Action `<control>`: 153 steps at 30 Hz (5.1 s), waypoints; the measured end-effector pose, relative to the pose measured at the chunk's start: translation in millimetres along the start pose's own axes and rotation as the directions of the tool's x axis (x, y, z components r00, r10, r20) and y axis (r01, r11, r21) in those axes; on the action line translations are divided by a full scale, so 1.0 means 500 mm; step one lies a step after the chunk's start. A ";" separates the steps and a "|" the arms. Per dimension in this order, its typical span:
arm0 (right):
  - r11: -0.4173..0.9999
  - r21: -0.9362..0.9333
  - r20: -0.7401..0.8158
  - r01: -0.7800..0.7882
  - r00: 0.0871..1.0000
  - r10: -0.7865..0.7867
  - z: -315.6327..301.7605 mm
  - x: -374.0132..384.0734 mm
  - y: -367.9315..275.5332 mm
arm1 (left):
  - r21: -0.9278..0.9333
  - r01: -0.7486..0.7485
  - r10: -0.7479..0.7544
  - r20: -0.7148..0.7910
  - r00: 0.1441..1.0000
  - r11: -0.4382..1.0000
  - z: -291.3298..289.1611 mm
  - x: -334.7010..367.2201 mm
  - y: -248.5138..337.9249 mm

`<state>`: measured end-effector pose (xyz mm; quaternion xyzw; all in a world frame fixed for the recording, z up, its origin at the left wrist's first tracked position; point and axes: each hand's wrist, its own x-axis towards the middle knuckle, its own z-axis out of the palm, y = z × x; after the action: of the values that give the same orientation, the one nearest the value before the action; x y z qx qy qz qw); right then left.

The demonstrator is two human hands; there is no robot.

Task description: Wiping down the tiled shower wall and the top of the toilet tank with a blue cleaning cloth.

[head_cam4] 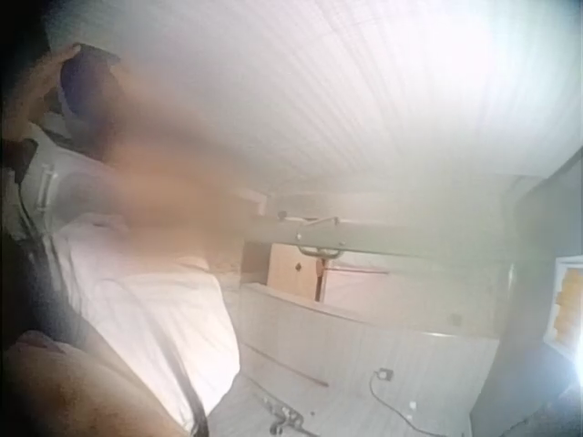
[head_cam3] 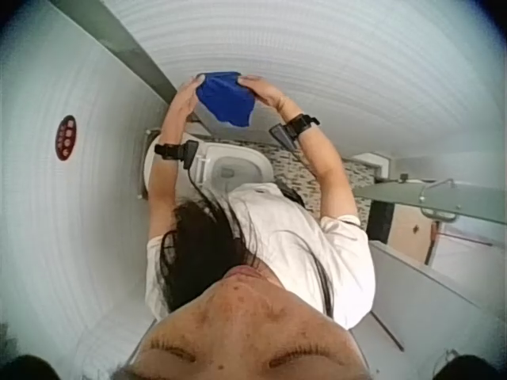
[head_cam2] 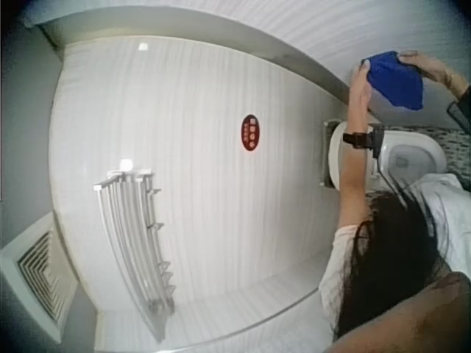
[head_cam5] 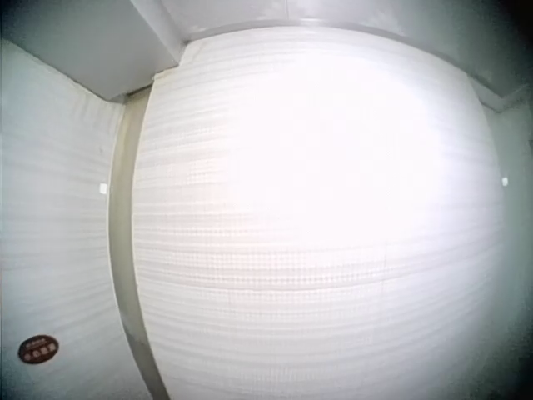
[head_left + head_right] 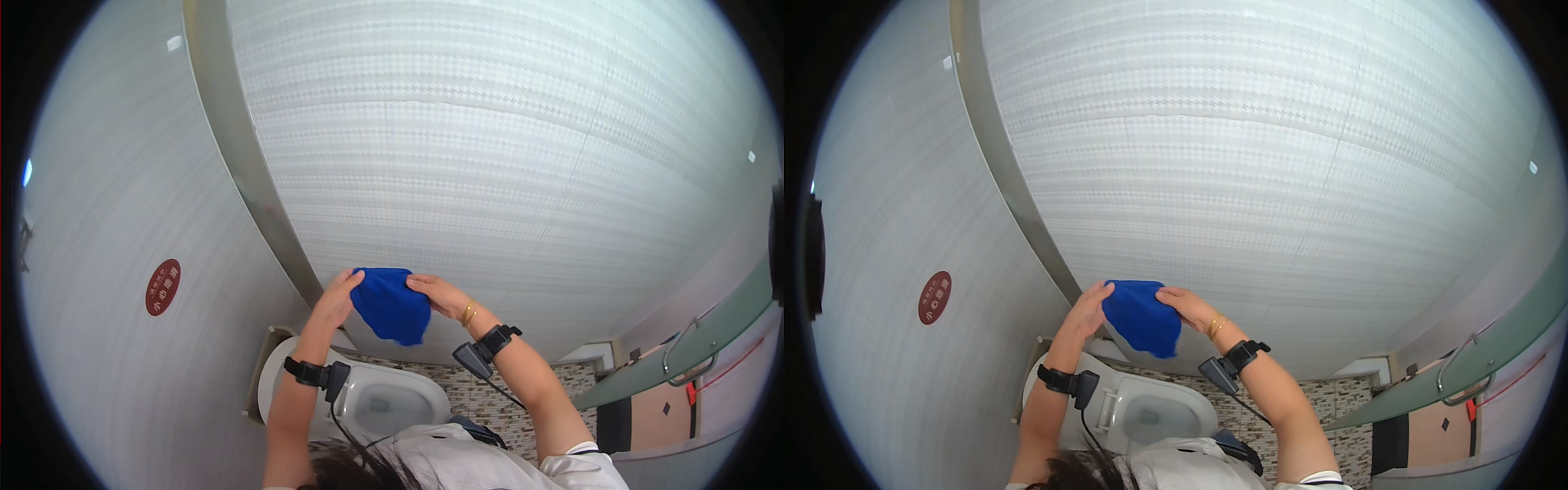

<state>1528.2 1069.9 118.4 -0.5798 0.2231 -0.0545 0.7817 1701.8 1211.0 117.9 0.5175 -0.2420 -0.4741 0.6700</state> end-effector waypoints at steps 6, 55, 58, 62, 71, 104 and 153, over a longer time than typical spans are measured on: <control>0.959 -0.008 -0.336 0.284 0.902 -0.271 -0.016 0.010 0.029 | 0.297 0.005 0.032 -0.121 0.992 0.955 -0.046 0.038 0.020; 0.994 0.020 -0.336 -0.103 0.936 0.104 -0.052 0.052 0.097 | 0.226 0.303 -0.341 0.153 0.927 0.926 -0.111 0.024 -0.062; 0.994 -0.048 -0.240 -0.097 0.967 0.083 -0.059 0.047 0.072 | 0.280 0.308 -0.338 0.062 0.939 0.909 -0.113 0.029 -0.047; 0.931 -0.343 -0.217 0.122 0.954 -0.205 -0.036 0.021 0.016 | 0.465 -0.132 0.082 0.125 0.989 0.875 -0.080 0.008 0.022; 0.496 -0.642 -0.226 0.585 0.475 -0.851 0.038 -0.039 -0.073 | 0.694 -0.534 0.679 0.087 0.729 0.483 0.000 -0.052 0.109; 0.931 0.109 -0.137 0.348 0.933 -0.333 0.104 0.023 -0.021 | 0.268 -0.198 0.243 -0.148 0.959 0.943 -0.032 0.012 -0.064; -0.745 -0.661 0.654 0.083 0.549 -0.520 0.257 0.327 -0.182 | 0.893 -0.431 0.942 0.023 0.335 0.131 -0.090 0.148 0.103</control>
<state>1743.1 1097.7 185.5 -0.9237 -0.0411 -0.2697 -0.2691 1790.1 1167.2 137.5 0.6684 -0.4327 0.2614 0.5455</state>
